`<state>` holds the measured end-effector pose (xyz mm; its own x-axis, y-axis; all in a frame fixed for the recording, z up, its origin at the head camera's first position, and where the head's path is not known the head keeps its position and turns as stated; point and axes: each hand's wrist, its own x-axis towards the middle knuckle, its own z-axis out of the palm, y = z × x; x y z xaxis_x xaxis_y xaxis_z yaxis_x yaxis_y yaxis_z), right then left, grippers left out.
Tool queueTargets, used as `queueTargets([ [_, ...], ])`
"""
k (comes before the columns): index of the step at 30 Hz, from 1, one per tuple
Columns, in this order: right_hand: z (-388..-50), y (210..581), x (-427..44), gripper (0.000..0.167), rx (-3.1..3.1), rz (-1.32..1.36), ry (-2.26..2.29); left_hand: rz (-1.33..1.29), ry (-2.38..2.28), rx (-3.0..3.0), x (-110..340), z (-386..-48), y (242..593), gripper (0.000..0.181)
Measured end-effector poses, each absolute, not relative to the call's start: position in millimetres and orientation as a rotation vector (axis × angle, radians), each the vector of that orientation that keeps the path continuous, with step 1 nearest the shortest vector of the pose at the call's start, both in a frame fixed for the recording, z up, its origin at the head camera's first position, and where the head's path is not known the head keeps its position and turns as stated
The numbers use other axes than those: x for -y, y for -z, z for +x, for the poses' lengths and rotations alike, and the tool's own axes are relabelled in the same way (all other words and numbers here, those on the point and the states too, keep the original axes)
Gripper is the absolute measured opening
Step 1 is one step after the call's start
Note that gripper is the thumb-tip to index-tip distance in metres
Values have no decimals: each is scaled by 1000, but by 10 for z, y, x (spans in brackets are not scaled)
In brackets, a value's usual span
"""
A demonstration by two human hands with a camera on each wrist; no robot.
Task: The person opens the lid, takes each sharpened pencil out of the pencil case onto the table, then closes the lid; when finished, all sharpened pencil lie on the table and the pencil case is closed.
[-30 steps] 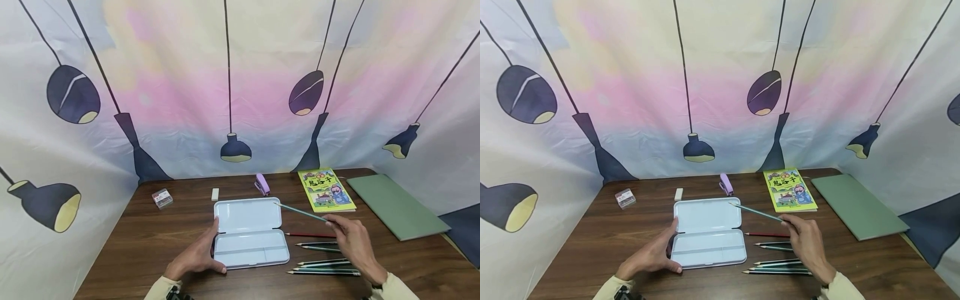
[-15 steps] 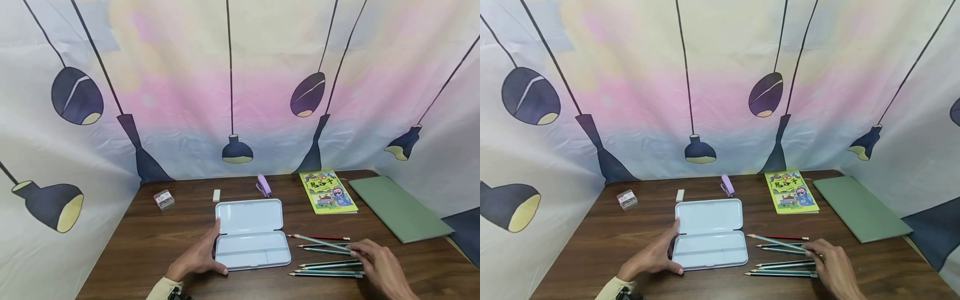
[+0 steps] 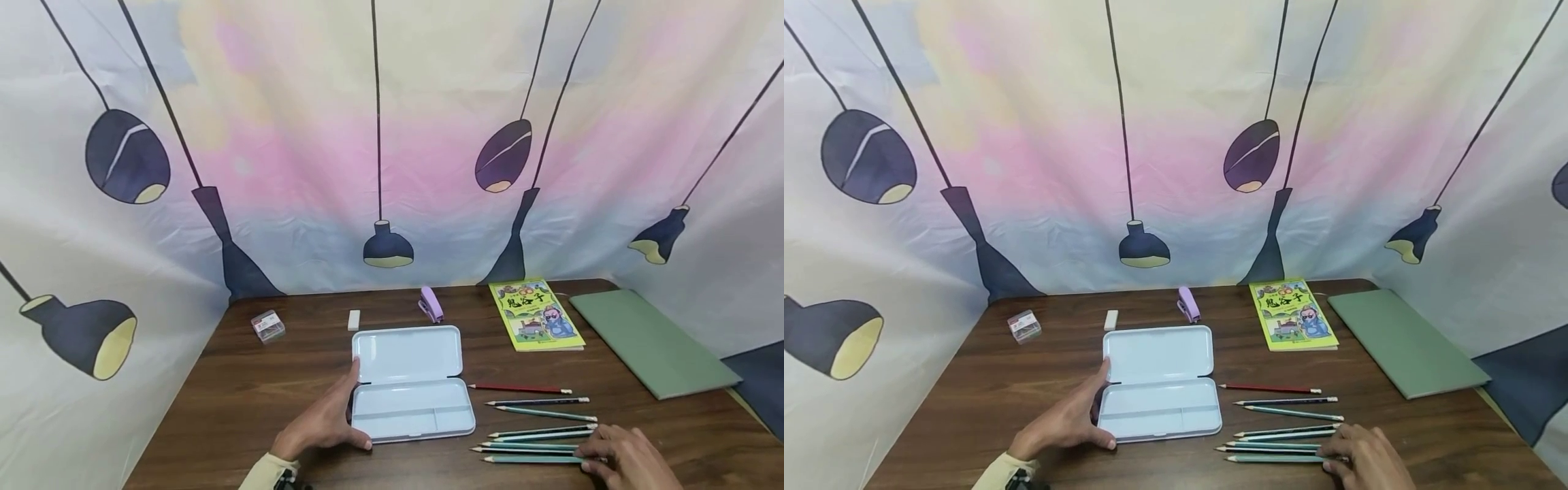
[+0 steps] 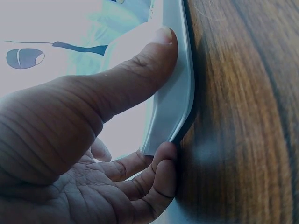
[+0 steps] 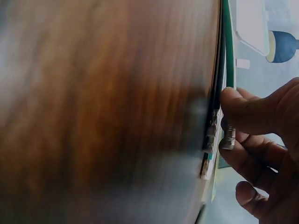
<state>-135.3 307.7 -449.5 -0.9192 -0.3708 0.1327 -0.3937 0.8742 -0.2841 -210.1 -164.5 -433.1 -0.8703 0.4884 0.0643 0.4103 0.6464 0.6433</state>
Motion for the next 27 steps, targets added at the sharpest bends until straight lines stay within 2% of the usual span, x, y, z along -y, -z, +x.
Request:
queueTargets([
  [6, -1397, 4467, -2990, 12, 3139, 357, -430, 717, -1016, -2739, 1671, -2130, 4273, 130],
  [9, -1419, 4442, -2923, 14, 3168, 324, -403, 731, -989, -2745, 1676, -2138, 4272, 129],
  [17, -1690, 4294, -2477, 14, 2908, 607, -439, 784, -1034, -2726, 1677, -2127, 4303, 136],
  [19, -1865, 4246, -2293, 22, 2810, 643, -510, 770, -1060, -2723, 1677, -2128, 4311, 141],
  [23, -2280, 4171, -1940, 48, 2735, 709, -806, 731, -1096, -2737, 1665, -2124, 4320, 149],
  [27, -2512, 4150, -1640, 59, 2804, 670, -1091, 722, -1107, -2743, 1635, -2108, 4338, 151],
])
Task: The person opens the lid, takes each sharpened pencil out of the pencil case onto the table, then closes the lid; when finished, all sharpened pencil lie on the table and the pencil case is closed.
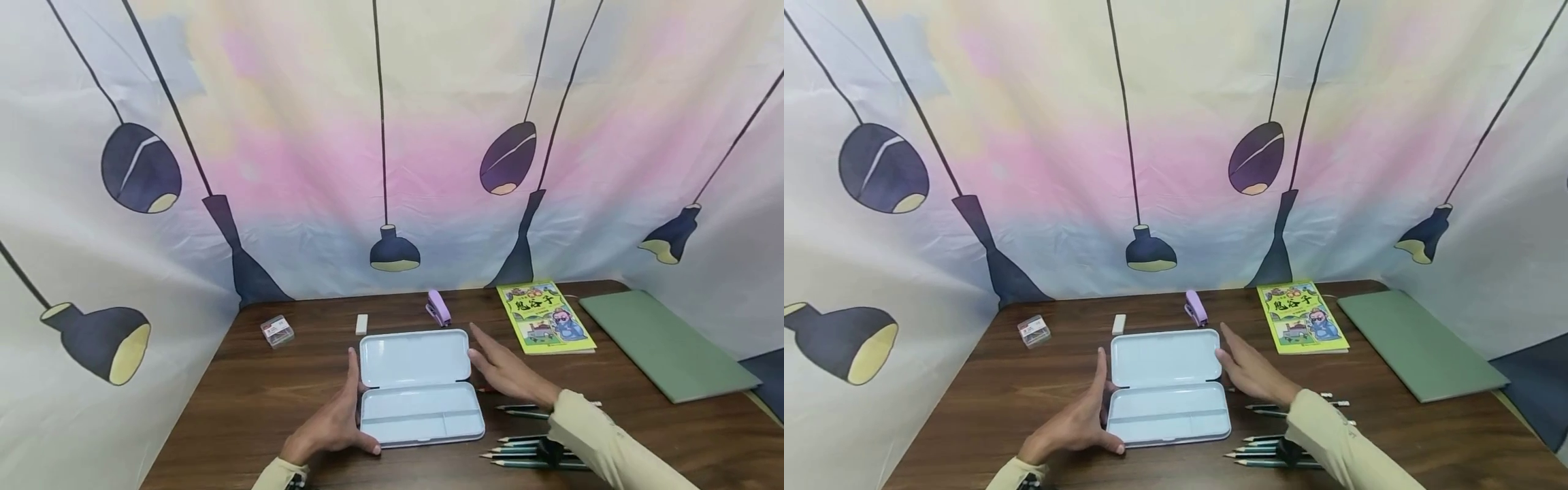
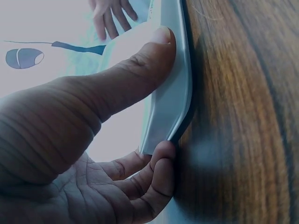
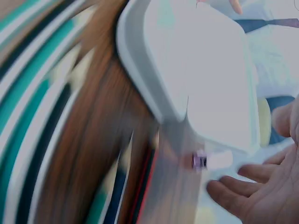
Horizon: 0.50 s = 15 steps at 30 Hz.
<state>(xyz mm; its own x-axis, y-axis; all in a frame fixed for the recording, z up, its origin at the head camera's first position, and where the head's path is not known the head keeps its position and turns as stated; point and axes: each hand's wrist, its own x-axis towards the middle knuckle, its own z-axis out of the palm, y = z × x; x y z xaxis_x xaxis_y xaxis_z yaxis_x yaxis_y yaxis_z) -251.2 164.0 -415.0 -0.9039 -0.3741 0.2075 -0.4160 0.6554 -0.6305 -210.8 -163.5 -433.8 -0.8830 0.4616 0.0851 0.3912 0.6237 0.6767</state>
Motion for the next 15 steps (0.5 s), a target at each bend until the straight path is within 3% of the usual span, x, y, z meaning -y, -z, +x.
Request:
queueTargets([
  [4, -2504, 4191, -1483, 58, 2808, 581, -1159, 704, -1109, -2718, 1609, -2089, 4372, 152],
  [10, -2375, 4227, -1439, 34, 2639, 553, -1125, 668, -1146, -2699, 1636, -2091, 4369, 149],
  [15, -2197, 4263, -1430, 40, 2744, 735, -988, 771, -1106, -2690, 1673, -2134, 4345, 136],
])
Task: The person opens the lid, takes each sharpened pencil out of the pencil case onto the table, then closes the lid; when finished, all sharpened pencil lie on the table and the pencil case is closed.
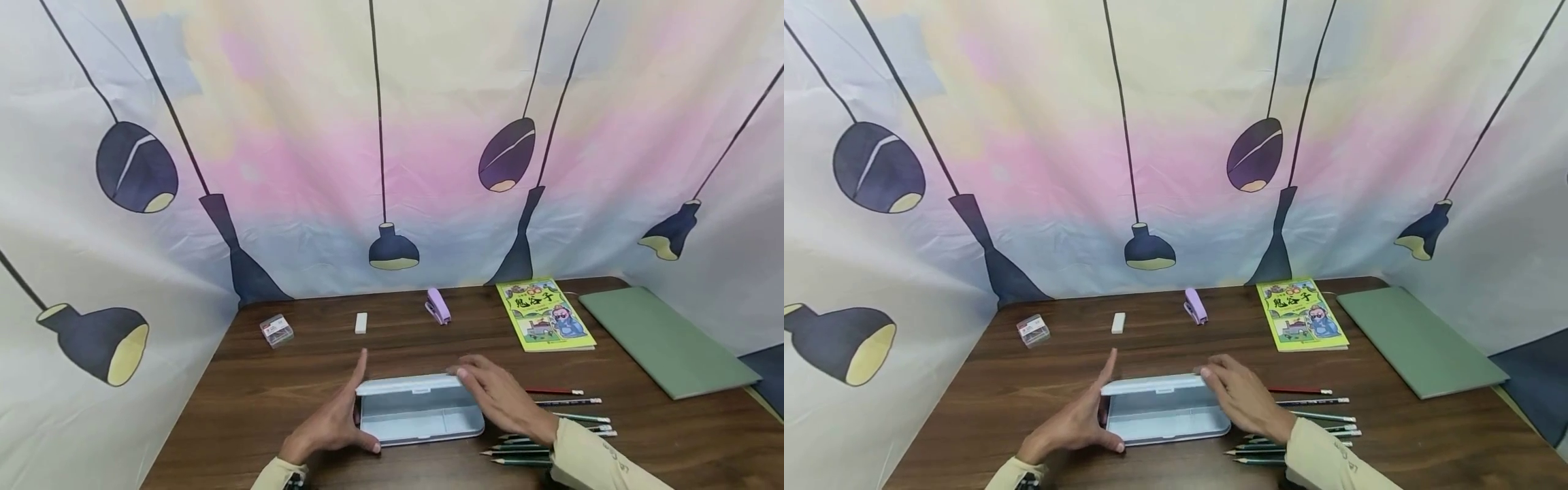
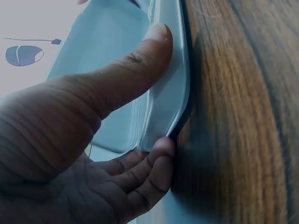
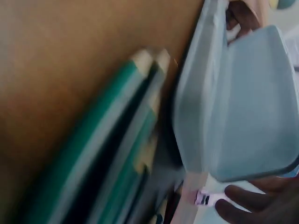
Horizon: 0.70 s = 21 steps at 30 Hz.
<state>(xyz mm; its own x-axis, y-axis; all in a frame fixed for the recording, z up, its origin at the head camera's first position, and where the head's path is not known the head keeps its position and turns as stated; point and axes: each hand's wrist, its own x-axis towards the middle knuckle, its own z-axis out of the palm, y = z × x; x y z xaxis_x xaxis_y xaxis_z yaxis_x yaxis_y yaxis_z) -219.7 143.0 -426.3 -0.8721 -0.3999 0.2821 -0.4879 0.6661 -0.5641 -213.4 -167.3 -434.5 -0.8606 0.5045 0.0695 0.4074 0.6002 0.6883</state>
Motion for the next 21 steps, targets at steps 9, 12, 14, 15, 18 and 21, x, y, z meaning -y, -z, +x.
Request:
queueTargets([
  [9, -1915, 4380, -1318, 56, 3028, 1023, -384, 742, -961, -2714, 1736, -2148, 4282, 81],
  [12, -1876, 4415, -1264, 53, 3014, 1015, -331, 777, -930, -2736, 1747, -2137, 4285, 84],
  [14, -1847, 4443, -1237, 53, 3004, 1017, -322, 794, -923, -2734, 1758, -2117, 4296, 85],
  [15, -1833, 4457, -1224, 52, 2998, 1016, -323, 797, -923, -2733, 1764, -2107, 4302, 85],
  [18, -1803, 4499, -1193, 52, 2957, 1026, -324, 795, -913, -2745, 1778, -2082, 4314, 86],
  [21, -1801, 4513, -1172, 52, 2937, 1019, -323, 787, -896, -2759, 1772, -2070, 4298, 85],
])
